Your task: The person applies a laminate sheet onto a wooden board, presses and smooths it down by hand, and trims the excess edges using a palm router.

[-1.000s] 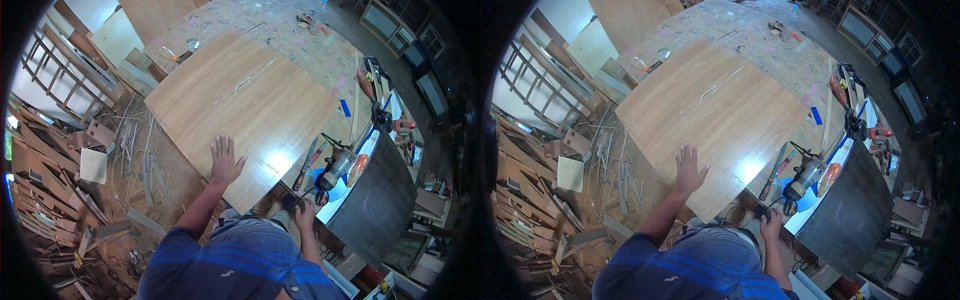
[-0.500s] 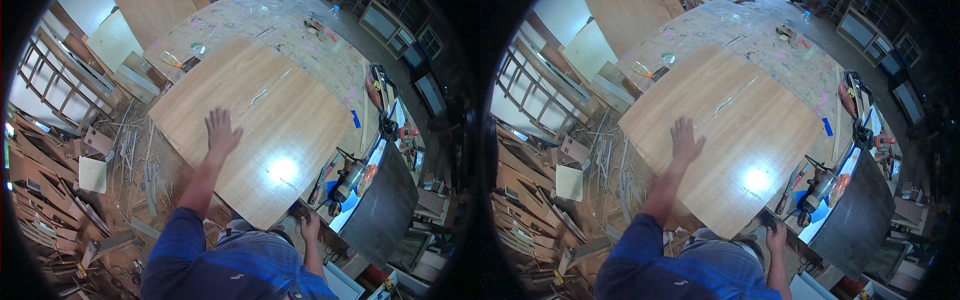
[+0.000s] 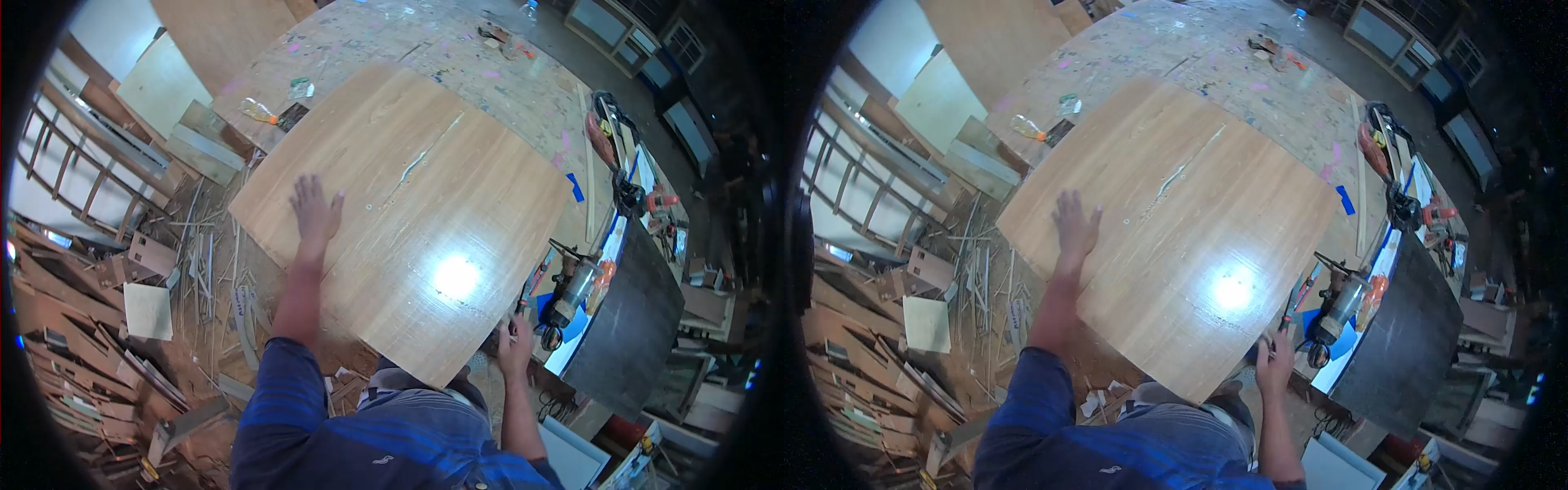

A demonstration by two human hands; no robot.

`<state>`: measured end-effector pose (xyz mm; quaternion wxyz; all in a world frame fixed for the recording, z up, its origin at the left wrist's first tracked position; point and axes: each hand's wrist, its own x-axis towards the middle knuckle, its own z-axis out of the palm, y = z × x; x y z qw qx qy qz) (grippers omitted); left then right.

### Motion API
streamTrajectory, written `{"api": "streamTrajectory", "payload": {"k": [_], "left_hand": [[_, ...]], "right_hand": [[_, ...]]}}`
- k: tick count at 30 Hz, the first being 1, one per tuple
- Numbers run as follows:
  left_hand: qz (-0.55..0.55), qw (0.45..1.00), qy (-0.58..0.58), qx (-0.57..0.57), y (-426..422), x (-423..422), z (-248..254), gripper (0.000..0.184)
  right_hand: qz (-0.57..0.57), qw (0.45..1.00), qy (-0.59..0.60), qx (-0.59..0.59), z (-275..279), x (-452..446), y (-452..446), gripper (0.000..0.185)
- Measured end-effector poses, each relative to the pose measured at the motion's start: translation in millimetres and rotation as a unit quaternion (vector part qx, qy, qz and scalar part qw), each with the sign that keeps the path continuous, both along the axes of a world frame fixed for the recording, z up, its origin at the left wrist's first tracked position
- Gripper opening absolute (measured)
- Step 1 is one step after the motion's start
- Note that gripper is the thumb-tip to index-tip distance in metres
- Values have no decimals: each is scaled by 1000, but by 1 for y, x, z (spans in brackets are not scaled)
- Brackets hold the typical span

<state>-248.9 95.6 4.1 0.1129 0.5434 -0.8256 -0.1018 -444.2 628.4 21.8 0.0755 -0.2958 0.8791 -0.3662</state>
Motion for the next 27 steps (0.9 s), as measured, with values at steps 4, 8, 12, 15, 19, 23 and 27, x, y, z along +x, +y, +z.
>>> {"api": "streamTrajectory", "payload": {"k": [4,8,12,15,19,23,27], "left_hand": [[-46,999,-17,-20,1,31,-19,92],[-44,999,-2,10,9,46,-4,91],[-64,996,60,-13,28,86,-11,89],[-73,992,88,-60,62,133,-23,81],[7,967,252,-46,133,175,-23,68],[83,958,275,-12,190,228,-83,64],[103,981,102,128,254,250,-98,53]], "right_hand": [[65,986,148,41,16,-62,-104,66],[78,974,164,135,12,-83,-172,86],[93,964,135,210,-2,-89,-184,93],[88,962,130,222,3,-90,-187,91],[85,965,145,204,-3,-109,-201,90],[85,968,118,203,-11,-119,-200,89],[73,994,78,-3,19,-136,-153,61]]}}
